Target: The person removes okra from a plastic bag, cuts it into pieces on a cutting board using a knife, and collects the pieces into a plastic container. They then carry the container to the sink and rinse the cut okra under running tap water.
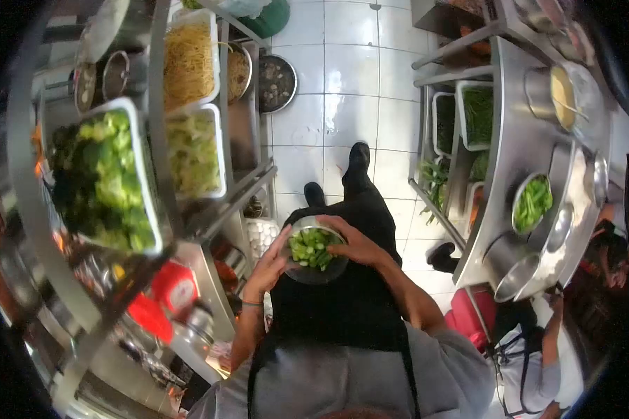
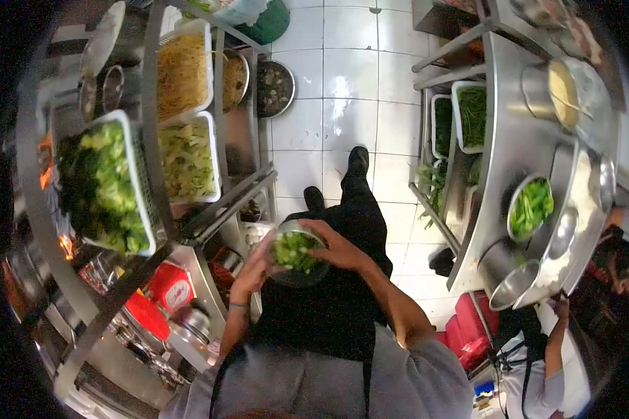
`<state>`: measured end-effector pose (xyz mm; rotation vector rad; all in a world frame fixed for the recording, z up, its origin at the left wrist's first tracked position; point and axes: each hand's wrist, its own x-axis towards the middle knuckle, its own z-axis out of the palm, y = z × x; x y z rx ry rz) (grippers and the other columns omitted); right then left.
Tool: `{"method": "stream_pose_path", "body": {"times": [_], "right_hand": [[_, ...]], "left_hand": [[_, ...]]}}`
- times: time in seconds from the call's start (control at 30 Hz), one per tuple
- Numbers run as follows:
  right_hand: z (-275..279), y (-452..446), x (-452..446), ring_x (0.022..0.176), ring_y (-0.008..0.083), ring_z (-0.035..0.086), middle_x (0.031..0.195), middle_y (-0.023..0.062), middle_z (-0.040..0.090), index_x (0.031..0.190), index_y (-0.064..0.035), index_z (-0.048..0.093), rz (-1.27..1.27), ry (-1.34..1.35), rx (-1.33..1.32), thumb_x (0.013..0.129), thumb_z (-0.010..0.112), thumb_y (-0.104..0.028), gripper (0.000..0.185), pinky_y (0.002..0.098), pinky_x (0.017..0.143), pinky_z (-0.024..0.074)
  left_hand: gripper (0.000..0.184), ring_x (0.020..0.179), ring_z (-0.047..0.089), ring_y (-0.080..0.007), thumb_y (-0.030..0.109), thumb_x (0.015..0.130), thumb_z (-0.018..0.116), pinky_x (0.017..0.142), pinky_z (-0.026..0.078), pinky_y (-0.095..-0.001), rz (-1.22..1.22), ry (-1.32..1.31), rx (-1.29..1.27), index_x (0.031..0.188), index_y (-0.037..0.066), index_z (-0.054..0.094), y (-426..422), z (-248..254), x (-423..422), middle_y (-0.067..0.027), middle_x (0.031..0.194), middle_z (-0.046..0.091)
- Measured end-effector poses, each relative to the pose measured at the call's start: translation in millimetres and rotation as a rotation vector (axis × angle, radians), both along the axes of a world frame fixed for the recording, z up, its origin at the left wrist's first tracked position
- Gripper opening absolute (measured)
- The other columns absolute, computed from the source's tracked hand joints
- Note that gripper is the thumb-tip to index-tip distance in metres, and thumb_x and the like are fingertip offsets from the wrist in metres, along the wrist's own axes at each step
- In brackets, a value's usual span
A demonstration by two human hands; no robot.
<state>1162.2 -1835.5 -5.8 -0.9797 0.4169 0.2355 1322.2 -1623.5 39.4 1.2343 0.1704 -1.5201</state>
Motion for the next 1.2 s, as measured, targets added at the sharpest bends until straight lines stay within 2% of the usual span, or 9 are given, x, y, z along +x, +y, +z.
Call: {"method": "stream_pose_path", "body": {"times": [0.07,0.1,0.23,0.37,0.47,0.77,1.0,1.13,1.2], "right_hand": [[-3.6,-21.6,-0.1,0.138,0.0246,0.035,0.147,0.0093,0.036,0.148,-0.0086,0.037,-0.043,0.198,0.235,0.082,0.067,-0.006,0.072,0.0358,0.115,0.0290],[-31.7,-35.4,0.5,0.138,0.0246,0.035,0.147,0.0093,0.036,0.148,-0.0086,0.037,-0.030,0.216,0.265,0.082,0.067,-0.006,0.072,0.0358,0.115,0.0290],[-99.7,-49.3,-19.8,0.139,0.0248,0.034,0.146,0.0085,0.035,0.144,-0.0079,0.040,-0.128,0.231,0.062,0.070,0.062,0.004,0.078,0.0355,0.117,0.0261],[-160.5,-46.6,-11.2,0.142,0.0293,0.030,0.149,0.0102,0.033,0.144,-0.0146,0.042,-0.129,0.343,-0.072,0.068,0.062,0.014,0.083,0.0412,0.118,0.0299],[-196.5,-34.4,-12.5,0.143,0.0308,0.029,0.149,0.0120,0.032,0.144,-0.0149,0.042,-0.219,0.398,-0.070,0.068,0.062,0.015,0.084,0.0420,0.118,0.0305],[-208.4,-32.6,-1.3,0.142,0.0356,0.031,0.152,0.0167,0.027,0.141,-0.0124,0.046,-0.263,0.455,0.133,0.073,0.067,0.008,0.074,0.0452,0.113,0.0353],[-213.3,-34.4,0.7,0.142,0.0342,0.031,0.151,0.0165,0.030,0.143,-0.0122,0.043,-0.306,0.464,0.148,0.071,0.065,0.004,0.077,0.0447,0.114,0.0323],[-226.7,-26.4,-9.8,0.139,0.0304,0.036,0.149,0.0134,0.036,0.146,-0.0101,0.040,-0.306,0.485,0.255,0.069,0.062,0.007,0.082,0.0405,0.115,0.0321],[-223.6,-19.1,-6.9,0.135,0.0311,0.041,0.146,0.0123,0.041,0.147,-0.0099,0.037,-0.455,0.500,0.428,0.069,0.064,0.005,0.084,0.0414,0.115,0.0341]], "left_hand": [[0.064,0.114,0.057,-0.0171,0.035,0.099,0.058,0.090,0.051,-0.0336,-0.148,0.085,-0.103,0.149,0.002,0.035,-10.7,-13.7,34.5,-0.0132,0.143,0.049],[0.053,0.092,0.064,-0.0157,0.039,0.095,0.064,0.081,0.052,-0.0299,0.057,-0.078,0.288,0.130,0.001,0.055,-34.2,-67.8,32.4,-0.0091,0.124,0.063],[0.030,0.076,0.065,-0.0273,0.026,0.093,0.067,0.068,0.051,-0.0370,-0.558,-0.818,0.456,0.088,-0.002,0.062,-40.4,-264.7,68.1,-0.0109,0.080,0.067],[0.016,0.090,0.059,-0.0393,0.015,0.086,0.065,0.074,0.050,-0.0460,-0.951,-1.187,0.330,0.089,-0.001,0.061,-85.9,-441.2,113.0,-0.0166,0.089,0.062],[0.011,0.098,0.057,-0.0351,0.011,0.086,0.062,0.078,0.051,-0.0465,-1.180,-1.431,0.244,0.094,0.004,0.061,-96.4,-576.8,130.8,-0.0149,0.103,0.060],[0.030,0.103,0.056,-0.0264,0.014,0.087,0.057,0.082,0.049,-0.0410,-1.406,-1.701,0.161,0.116,0.008,0.055,-141.0,-683.8,140.0,-0.0094,0.111,0.056],[0.021,0.109,0.054,-0.0269,0.018,0.086,0.059,0.088,0.045,-0.0441,-1.510,-1.603,0.157,0.104,0.009,0.066,-139.7,-672.7,149.6,-0.0100,0.117,0.057],[0.012,0.107,0.055,-0.0288,0.018,0.083,0.059,0.091,0.042,-0.0433,-1.238,-1.664,0.129,0.088,0.009,0.065,-109.8,-664.8,139.5,-0.0110,0.104,0.061],[0.010,0.093,0.060,-0.0328,0.013,0.079,0.057,0.081,0.046,-0.0505,-1.217,-1.783,0.065,0.081,0.009,0.066,-95.2,-617.3,144.8,-0.0112,0.088,0.063]]}}
